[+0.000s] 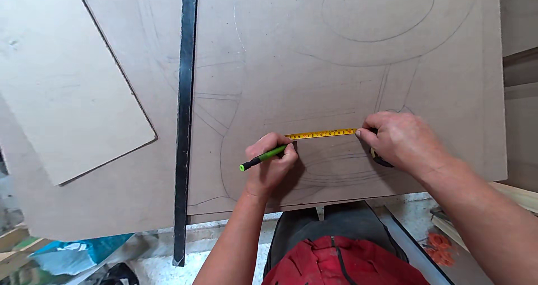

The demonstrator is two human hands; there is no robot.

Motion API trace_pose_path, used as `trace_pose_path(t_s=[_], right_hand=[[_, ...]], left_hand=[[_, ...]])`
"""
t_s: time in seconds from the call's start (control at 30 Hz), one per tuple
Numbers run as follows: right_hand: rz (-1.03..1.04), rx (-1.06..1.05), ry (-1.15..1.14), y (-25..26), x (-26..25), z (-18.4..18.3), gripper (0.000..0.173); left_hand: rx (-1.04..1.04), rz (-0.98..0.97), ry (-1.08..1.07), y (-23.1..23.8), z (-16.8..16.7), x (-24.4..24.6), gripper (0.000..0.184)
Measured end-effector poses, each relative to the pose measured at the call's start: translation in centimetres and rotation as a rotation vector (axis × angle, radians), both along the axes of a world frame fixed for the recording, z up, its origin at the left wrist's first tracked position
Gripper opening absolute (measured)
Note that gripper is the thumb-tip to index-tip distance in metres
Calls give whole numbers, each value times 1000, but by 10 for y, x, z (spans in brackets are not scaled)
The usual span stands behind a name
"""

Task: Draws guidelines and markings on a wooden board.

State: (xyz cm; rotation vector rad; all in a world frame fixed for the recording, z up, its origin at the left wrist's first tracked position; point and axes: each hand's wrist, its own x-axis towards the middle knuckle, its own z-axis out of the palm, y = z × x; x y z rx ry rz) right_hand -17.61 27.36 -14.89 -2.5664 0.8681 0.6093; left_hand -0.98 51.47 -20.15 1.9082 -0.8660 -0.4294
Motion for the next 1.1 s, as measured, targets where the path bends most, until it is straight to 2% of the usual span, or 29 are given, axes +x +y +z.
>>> trace_pose_path(t_s=[0.2,0.37,0.5,0.67,1.1], right_hand=[[-13,7,3,1,-1,-1,28],[-12,-4,3,1,0,-3,27],[-11,16,20,1,0,-1,27],[-11,19,46,1,2,-1,27],[-3,21,17,2,0,0,27]], left_hand=[[37,-16,-2,1,3,0,5],[38,4,114,2,13,1,7],[-5,-45,36,-9,14,-12,7],[3,-75,52,-27,6,-20,6],[40,-74,-15,-26,3,-20,5]])
